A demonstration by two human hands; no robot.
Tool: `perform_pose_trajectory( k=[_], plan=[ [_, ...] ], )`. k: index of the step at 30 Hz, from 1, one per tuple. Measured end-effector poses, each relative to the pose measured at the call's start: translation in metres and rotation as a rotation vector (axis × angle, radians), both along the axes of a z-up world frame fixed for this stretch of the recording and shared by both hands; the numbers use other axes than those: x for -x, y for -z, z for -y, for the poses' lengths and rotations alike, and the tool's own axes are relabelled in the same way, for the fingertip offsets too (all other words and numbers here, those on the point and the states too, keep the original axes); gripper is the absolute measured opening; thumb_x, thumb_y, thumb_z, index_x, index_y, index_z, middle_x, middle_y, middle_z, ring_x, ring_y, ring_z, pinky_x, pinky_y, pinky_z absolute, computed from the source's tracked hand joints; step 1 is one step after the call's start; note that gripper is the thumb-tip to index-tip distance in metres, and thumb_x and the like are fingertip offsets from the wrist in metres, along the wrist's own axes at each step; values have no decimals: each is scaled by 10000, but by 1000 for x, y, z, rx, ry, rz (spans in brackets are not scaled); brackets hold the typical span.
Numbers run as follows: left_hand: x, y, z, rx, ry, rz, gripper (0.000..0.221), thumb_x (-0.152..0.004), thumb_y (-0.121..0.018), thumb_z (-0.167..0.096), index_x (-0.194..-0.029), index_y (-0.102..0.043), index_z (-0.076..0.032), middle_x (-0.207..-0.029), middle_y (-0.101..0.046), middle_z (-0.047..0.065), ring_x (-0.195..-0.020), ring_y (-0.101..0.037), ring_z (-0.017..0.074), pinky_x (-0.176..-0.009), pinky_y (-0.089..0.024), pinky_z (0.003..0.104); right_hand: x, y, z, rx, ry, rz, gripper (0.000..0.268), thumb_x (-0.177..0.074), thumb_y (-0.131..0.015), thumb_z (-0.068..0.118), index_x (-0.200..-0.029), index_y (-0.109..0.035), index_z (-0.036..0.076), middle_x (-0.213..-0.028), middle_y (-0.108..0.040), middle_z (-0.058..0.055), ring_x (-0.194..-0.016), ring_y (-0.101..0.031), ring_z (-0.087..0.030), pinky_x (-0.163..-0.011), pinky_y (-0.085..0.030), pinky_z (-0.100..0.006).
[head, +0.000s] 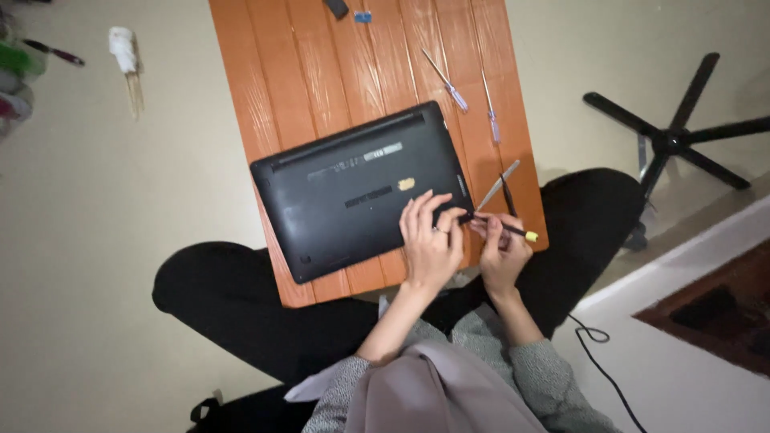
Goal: A person uses a screwdriver to remove the back panel screws from a laptop on a small table.
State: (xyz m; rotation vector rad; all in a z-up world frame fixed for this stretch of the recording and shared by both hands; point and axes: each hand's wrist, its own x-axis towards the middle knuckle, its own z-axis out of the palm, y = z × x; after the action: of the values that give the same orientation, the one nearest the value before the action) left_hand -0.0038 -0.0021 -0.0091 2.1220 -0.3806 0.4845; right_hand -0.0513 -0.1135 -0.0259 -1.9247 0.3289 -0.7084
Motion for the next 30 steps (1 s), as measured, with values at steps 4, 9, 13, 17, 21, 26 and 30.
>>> perform_pose_trajectory(
  k=[4, 9, 13, 17, 21, 26, 30],
  plan=[
    [0, -1, 1, -83, 9, -19, 157, -864, -699, -127, -1006, -709, -193, -1227, -626, 39, -1276, -561, 326, -1115, -390, 542, -6, -10, -3, 55, 4, 23, 89, -1056, -545, -57, -1000, -589, -110, -903, -753, -262, -725, -760, -345, -638, -640, -416],
    [0, 0, 3, -111, 24, -43, 141, -871, -722, -143, -1009, -717, -172, -1244, -623, 59, -1302, -543, 345, -1117, -375, 551, -6, -13, -4, 115, 28, 7, 85, -1027, -591, -65, -953, -626, -86, -853, -757, -218, -688, -761, -327, -592, -628, -384],
    [2, 0, 2, -110, 33, -64, 152, -881, -716, -145, -1031, -722, -169, -1250, -620, 62, -1312, -535, 348, -1125, -367, 552, -5, -13, -5, 147, 24, -2, 97, -1019, -617, -57, -930, -647, -82, -827, -754, -202, -679, -761, -323, -571, -613, -372],
    [1, 1, 2, -112, 27, -55, 156, -876, -718, -150, -1030, -727, -177, -1242, -629, 56, -1309, -547, 342, -1116, -387, 535, -7, -14, -4, 153, 22, 9, 103, -1035, -600, -37, -958, -651, -83, -850, -753, -209, -703, -761, -337, -586, -617, -388],
    [1, 2, 2, -102, 26, -54, 155, -879, -717, -143, -1030, -731, -172, -1245, -633, 58, -1316, -545, 343, -1121, -386, 535, -8, -16, -6, 102, 18, 45, 140, -1058, -559, -30, -973, -632, -114, -871, -731, -250, -713, -754, -373, -605, -631, -433],
    [0, 3, 2, -95, 28, -51, 150, -881, -714, -141, -1027, -732, -171, -1238, -637, 52, -1311, -549, 342, -1114, -394, 530, -7, -11, -4, 69, 8, 36, 141, -1057, -552, -35, -982, -630, -126, -883, -723, -258, -722, -753, -369, -626, -639, -444],
    [1, 6, 2, -98, 24, -32, 153, -876, -716, -148, -1025, -731, -176, -1233, -638, 49, -1310, -553, 336, -1115, -398, 519, -7, -9, -2, 66, -4, 57, 149, -1056, -557, -30, -984, -631, -136, -884, -715, -273, -710, -749, -373, -614, -638, -450]
  ],
)
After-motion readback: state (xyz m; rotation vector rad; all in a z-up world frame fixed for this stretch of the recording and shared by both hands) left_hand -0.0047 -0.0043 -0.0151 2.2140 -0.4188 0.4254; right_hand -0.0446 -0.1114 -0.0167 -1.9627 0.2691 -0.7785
